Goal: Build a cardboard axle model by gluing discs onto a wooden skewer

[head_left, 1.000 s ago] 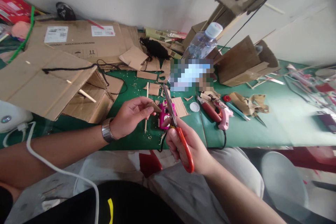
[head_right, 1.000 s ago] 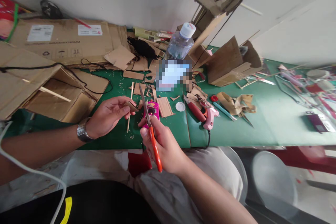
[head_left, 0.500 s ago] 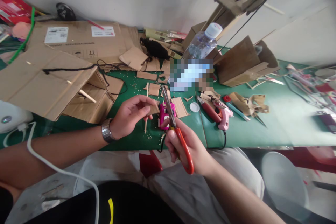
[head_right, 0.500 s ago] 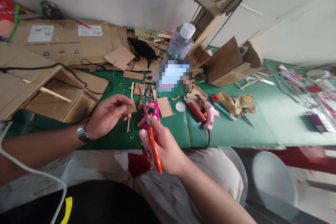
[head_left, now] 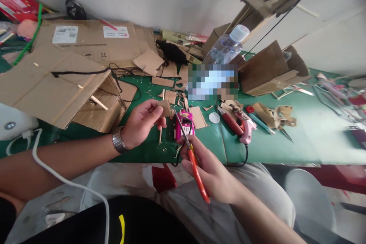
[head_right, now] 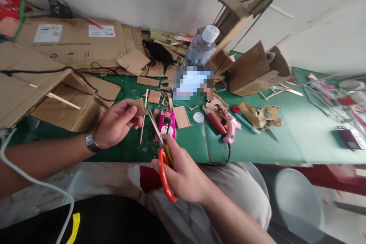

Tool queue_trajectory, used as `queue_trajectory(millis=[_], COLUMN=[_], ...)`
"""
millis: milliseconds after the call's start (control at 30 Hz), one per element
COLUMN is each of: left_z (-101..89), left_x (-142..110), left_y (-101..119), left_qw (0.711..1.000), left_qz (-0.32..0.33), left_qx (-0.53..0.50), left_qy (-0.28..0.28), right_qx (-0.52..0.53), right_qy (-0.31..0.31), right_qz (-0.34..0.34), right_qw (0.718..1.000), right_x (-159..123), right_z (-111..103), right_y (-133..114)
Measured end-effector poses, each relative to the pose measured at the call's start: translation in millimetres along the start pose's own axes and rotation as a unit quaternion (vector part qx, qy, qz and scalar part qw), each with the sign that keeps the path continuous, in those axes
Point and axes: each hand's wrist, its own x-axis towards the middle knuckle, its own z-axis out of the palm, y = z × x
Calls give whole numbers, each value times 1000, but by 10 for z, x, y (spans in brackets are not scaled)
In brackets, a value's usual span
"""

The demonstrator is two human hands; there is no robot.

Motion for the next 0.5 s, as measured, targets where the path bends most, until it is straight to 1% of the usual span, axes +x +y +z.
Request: queue_trajectory(millis=[67,167,367,500], left_z=[8,22,37,39], left_x=[-4,-20,-49,-34], left_y=[16,39,67,86], left_qw=[1000,1000,997,996], left_qz=[-9,-28,-58,-58], left_qx=[0,1,-3,-3], left_qy=[3,1,-55,-73], right_qx=[-2,25,61,94], right_qy=[2,-11,-11,-7], right_qz=[-4,-9,-7,-3], right_qw=[1000,1000,998,996], right_x=[-17,-28,15,35], right_z=[2,22,62,75], right_y=[9,29,29,40])
